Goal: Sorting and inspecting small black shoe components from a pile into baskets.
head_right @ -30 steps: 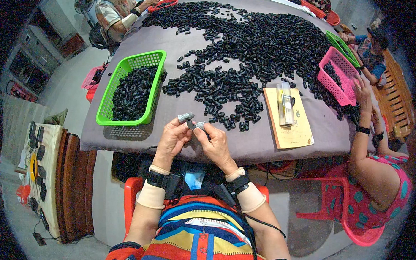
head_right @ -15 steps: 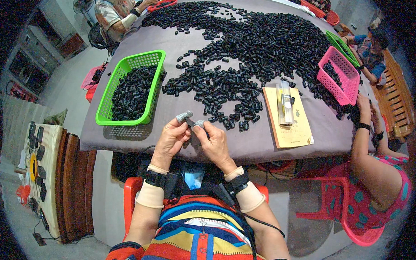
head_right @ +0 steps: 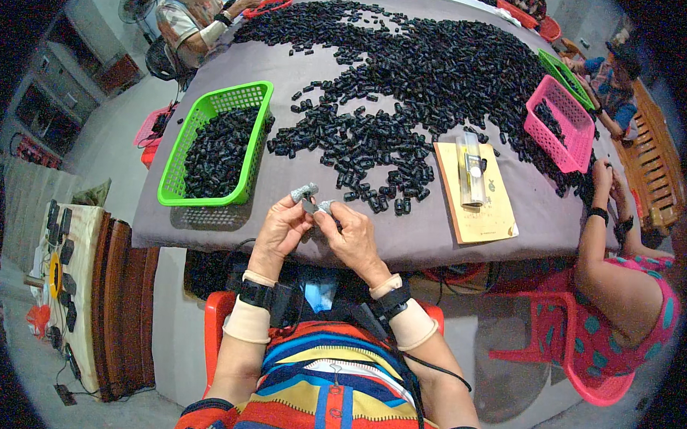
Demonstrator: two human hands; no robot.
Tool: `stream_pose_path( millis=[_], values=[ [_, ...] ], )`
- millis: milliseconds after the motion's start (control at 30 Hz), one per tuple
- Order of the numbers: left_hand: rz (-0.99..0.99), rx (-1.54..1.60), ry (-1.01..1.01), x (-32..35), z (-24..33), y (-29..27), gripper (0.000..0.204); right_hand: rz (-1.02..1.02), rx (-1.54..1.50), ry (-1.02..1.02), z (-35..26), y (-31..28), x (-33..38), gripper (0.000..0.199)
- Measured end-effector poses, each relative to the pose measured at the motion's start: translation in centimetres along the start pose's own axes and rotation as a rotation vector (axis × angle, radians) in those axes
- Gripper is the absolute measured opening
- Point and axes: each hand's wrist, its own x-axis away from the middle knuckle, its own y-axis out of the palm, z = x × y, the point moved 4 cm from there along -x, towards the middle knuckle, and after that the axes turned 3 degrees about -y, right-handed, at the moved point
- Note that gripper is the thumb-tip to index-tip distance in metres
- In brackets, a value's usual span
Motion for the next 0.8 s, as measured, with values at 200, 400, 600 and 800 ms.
stream_pose_path(
  millis=[200,400,600,800],
  values=[
    [-0.03,-0.039,-0.03,0.09,0.11,-0.17,0.027,0.018,0.003,-0.006,0.04,0.24,0.02,0.019],
    [-0.008,-0.016,-0.026,0.1,0.02,-0.25,0.025,0.037,0.011,-0.035,0.1,0.28,0.05,0.018],
    [-0.016,-0.008,-0.053,0.26,0.12,0.0,0.027,0.04,0.063,-0.035,0.11,0.27,0.04,0.021],
    [-0.035,0.008,-0.06,0.16,0.03,-0.33,0.025,0.022,0.08,-0.05,0.0,0.36,0.05,0.023]
  ],
)
